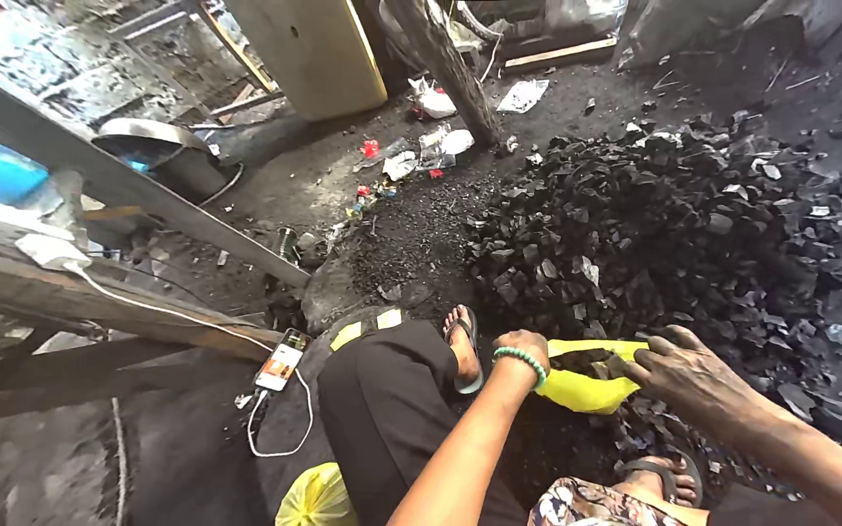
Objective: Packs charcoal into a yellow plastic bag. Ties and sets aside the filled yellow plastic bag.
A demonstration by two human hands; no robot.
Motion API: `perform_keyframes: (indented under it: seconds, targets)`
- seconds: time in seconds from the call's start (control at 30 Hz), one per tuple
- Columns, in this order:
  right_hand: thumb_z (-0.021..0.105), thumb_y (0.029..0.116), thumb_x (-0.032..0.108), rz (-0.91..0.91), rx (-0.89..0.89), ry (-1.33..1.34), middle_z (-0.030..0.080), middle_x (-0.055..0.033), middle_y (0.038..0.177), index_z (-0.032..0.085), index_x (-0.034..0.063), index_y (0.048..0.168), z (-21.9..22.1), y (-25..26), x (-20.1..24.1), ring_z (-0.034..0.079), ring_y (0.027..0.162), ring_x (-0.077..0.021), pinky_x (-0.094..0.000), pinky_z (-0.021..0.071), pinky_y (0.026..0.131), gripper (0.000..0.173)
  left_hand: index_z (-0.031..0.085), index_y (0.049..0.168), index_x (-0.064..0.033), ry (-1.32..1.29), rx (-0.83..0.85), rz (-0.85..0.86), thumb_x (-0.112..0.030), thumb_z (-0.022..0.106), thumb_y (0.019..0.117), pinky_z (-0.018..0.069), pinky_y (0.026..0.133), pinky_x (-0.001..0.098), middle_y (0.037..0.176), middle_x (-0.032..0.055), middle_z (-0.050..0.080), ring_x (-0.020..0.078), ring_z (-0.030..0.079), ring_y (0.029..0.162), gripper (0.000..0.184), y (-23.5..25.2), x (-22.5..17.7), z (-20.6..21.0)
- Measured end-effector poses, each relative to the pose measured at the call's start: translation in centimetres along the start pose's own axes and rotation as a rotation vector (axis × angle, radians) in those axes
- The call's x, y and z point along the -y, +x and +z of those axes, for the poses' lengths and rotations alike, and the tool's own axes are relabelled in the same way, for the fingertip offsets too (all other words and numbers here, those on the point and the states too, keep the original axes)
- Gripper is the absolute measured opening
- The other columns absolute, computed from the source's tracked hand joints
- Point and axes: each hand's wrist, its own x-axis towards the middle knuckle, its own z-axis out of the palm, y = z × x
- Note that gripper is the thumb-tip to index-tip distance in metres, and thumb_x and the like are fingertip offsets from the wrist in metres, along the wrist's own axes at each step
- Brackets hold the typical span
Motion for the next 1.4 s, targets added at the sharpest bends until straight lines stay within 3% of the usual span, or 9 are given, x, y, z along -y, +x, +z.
perform_keyframes:
  seconds: [0.1, 0.33, 0.6, 0.77, 0.93, 1.1, 1.2, 1.27, 1.4]
  targets:
    - [0.079, 0.073, -0.008, -0.046, -0.176, 0.002, 0.067, -0.0077, 0.076, 0.071, 0.0091, 0.086, -1.5, 1.4, 1.1, 0.07, 0.078, -0.0296, -0.0541, 0.0554, 0.082, 0.023, 0.068, 0.11, 0.0048, -0.276, -0.022, 0.189, -0.021, 0.065, 0.0991, 0.0488, 0.094, 0.0584, 0.115, 0.0244, 0.067, 0.0378, 0.064, 0.11, 0.028, 0.5, 0.2, -1.6]
    - [0.07, 0.0841, -0.004, -0.015, -0.417, 0.08, 0.068, -0.0132, 0.087, 0.072, 0.0065, 0.093, -5.4, 4.3, 1.0, 0.07, 0.084, -0.0323, -0.0531, 0.056, 0.082, 0.014, 0.061, 0.103, -0.0048, -1.449, 0.019, 0.584, -0.013, 0.046, 0.1077, 0.0325, 0.042, 0.0148, 0.064, -0.0053, 0.05, -0.0004, 0.038, 0.046, 0.018, 0.2, -1.4, 0.8]
    - [0.079, 0.0812, 0.002, 0.195, -0.404, 0.209, 0.067, -0.0166, 0.083, 0.069, 0.0006, 0.088, -5.4, 3.1, -2.1, 0.07, 0.077, -0.0359, -0.053, 0.0568, 0.066, 0.012, 0.059, 0.127, -0.0011, -1.274, -0.055, 0.656, -0.002, 0.059, 0.1, 0.0395, 0.051, 0.019, 0.088, 0.0047, 0.061, 0.0042, 0.046, 0.058, 0.027, -0.2, -0.6, 2.7]
    - [0.074, 0.0862, 0.004, 0.288, -0.468, 0.451, 0.069, -0.0132, 0.083, 0.071, 0.0005, 0.09, -4.1, 3.5, 0.8, 0.069, 0.07, -0.0273, -0.0467, 0.0577, 0.063, 0.006, 0.069, 0.122, 0.0036, -0.423, -0.404, 0.508, -0.001, 0.06, 0.0991, 0.0483, 0.102, 0.0537, 0.118, 0.0245, 0.069, 0.0367, 0.065, 0.114, 0.025, -1.9, 1.3, -1.1]
    - [0.073, 0.0871, 0.003, 0.285, -0.467, 0.623, 0.071, -0.0101, 0.085, 0.072, 0.0018, 0.09, -1.6, 4.2, 2.8, 0.069, 0.071, -0.0203, -0.0393, 0.0592, 0.067, 0.003, 0.071, 0.116, 0.0004, -0.304, -0.513, 0.447, -0.003, 0.057, 0.1, 0.0521, 0.092, 0.0588, 0.11, 0.0225, 0.071, 0.038, 0.069, 0.102, 0.022, -0.4, 3.7, -2.9]
    - [0.065, 0.0932, 0.002, 0.7, -0.537, 1.15, 0.068, -0.0035, 0.087, 0.065, 0.0013, 0.106, 4.9, 2.5, 2.6, 0.065, 0.072, -0.0075, -0.027, 0.0585, 0.066, 0.013, 0.053, 0.128, -0.0003, -1.327, -0.419, 0.352, 0.004, 0.051, 0.1016, 0.0501, 0.053, 0.0225, 0.086, 0.0082, 0.064, 0.0084, 0.056, 0.056, 0.027, -1.4, 6.1, -2.8]
    - [0.079, 0.0886, 0.015, 0.638, -0.094, 0.89, 0.062, -0.0247, 0.129, 0.064, -0.003, 0.126, 12.2, 0.0, 3.0, 0.064, 0.115, -0.0385, -0.0591, 0.053, 0.097, 0.044, 0.042, 0.142, -0.0091, -1.644, -0.385, 0.245, -0.006, 0.048, 0.1059, 0.0567, 0.06, 0.0266, 0.096, 0.01, 0.066, 0.0146, 0.067, 0.069, 0.037, -2.4, 7.6, -3.1]
    - [0.082, 0.0818, 0.014, 0.367, 0.223, 0.677, 0.052, -0.0291, 0.147, 0.07, 0.0056, 0.127, 16.5, -1.0, 5.2, 0.041, 0.142, -0.0513, -0.0774, 0.0268, 0.112, 0.048, 0.039, 0.145, -0.0105, -1.661, -0.4, 0.208, -0.011, 0.049, 0.1068, 0.0578, 0.061, 0.0282, 0.099, 0.0113, 0.065, 0.0167, 0.068, 0.071, 0.04, -2.5, 8.1, -3.1]
    - [0.067, 0.0936, 0.008, 0.105, 0.631, 0.536, 0.035, -0.0269, 0.162, 0.07, 0.0093, 0.13, 20.0, -0.7, 8.0, 0.013, 0.153, -0.0546, -0.0842, 0.0026, 0.112, 0.037, 0.037, 0.149, -0.0093, -1.559, -0.454, 0.223, -0.008, 0.052, 0.1051, 0.0587, 0.062, 0.0293, 0.101, 0.0127, 0.065, 0.0166, 0.068, 0.069, 0.046, -2.4, 8.5, -3.3]
